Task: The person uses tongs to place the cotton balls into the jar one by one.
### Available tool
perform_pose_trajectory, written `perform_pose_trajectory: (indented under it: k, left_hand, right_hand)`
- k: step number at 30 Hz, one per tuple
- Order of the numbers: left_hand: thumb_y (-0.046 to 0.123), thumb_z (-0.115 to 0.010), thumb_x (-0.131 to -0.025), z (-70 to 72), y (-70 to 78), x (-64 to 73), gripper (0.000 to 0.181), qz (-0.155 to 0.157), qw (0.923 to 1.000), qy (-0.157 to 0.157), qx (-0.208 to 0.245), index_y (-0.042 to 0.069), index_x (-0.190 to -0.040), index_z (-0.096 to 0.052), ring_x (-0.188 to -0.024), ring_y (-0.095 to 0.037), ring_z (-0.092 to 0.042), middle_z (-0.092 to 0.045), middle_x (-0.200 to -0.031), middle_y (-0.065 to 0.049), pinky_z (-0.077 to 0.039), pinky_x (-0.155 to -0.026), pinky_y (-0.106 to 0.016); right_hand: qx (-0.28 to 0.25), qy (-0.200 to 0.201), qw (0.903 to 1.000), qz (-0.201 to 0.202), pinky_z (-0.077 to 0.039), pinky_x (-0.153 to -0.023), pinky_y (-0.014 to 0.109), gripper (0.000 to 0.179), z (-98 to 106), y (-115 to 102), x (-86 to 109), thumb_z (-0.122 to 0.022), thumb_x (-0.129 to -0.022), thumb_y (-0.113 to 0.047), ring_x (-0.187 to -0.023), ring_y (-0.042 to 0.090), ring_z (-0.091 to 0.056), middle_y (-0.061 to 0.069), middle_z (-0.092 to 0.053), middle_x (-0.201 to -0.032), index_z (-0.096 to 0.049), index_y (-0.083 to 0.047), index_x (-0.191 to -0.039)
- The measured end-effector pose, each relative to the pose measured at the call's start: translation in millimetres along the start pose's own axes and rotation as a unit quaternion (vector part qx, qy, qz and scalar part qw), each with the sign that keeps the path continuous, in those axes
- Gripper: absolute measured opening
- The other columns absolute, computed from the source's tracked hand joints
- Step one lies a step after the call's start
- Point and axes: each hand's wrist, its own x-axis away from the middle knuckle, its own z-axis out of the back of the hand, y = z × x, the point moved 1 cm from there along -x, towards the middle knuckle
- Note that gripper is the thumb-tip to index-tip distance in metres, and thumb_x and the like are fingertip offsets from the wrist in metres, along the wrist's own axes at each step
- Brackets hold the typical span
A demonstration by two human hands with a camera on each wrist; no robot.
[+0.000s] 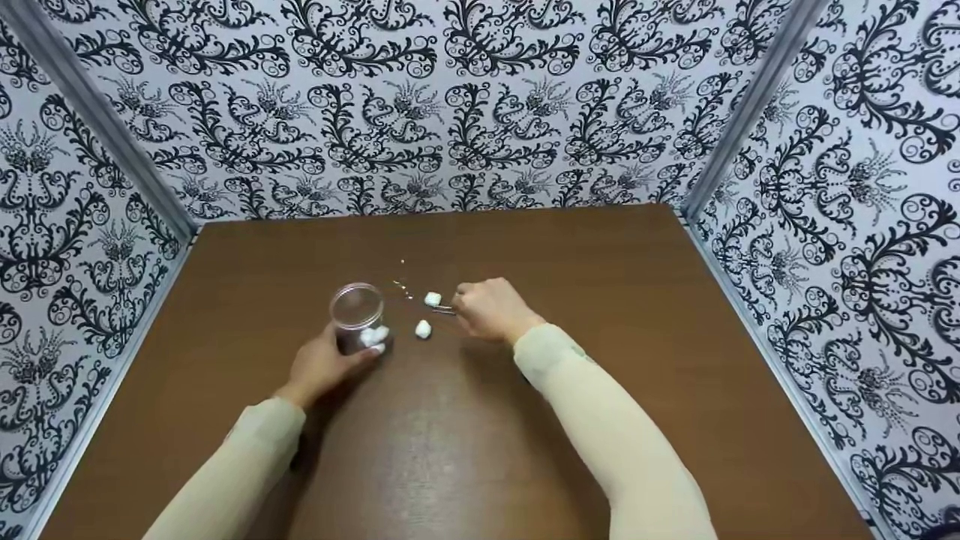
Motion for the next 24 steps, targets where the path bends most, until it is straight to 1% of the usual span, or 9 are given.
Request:
perform_pose_trajectory:
  k: [4,9,15,24]
  left_hand:
    - [0.06,-0.079,-0.075,0.0,-0.9,0.2,0.087,0.001,1.0,-0.001,0.004,0.002,-0.134,-0.053,-0.109,-0.036,-0.063,-0.068,-0.117,-0.02,-0.037,-0.103,-0.054]
    - [0.06,-0.079,-0.075,0.4,-1.0,0.4,0.087,0.0,1.0,0.003,0.003,0.002,-0.135,-0.053,-0.109,-0.036,-0.063,-0.069,-0.116,-0.02,-0.036,-0.103,-0.054]
    - [0.06,-0.079,-0.074,0.9,-0.4,1.4,0.086,0.001,0.9999,0.009,0.007,0.003,-0.134,-0.054,-0.108,-0.038,-0.063,-0.069,-0.116,-0.02,-0.038,-0.101,-0.054]
    - [0.06,-0.079,-0.074,0.2,0.2,1.3,0.085,0.005,0.9999,0.005,0.009,0.005,-0.134,-0.054,-0.11,-0.039,-0.062,-0.068,-0.118,-0.019,-0.036,-0.103,-0.055]
  right_hand:
    - [-0.006,-0.007,0.9999,-0.008,-0.046,-0.045,0.041,0.009,-3,1,6.3,-0.077,-0.081,-0.017,-0.053,0.02,-0.055,0.0,-0.061,-0.079,-0.074,-0.014,-0.088]
    - [-0.009,-0.022,0.9995,-0.019,-0.048,-0.047,0.043,0.012,-7,1,10.0,-0.077,-0.08,-0.017,-0.057,0.021,-0.059,0.001,-0.065,-0.085,-0.074,-0.014,-0.091]
    - [0.002,-0.043,0.9988,-0.022,-0.048,-0.047,0.045,0.009,-15,0,10.8,-0.076,-0.08,-0.019,-0.055,0.023,-0.058,0.001,-0.063,-0.082,-0.072,-0.014,-0.087]
    - [0.002,-0.052,0.9985,-0.015,-0.047,-0.048,0.044,0.007,-26,-5,8.6,-0.075,-0.085,-0.019,-0.055,0.019,-0.055,0.001,-0.062,-0.08,-0.071,-0.014,-0.084]
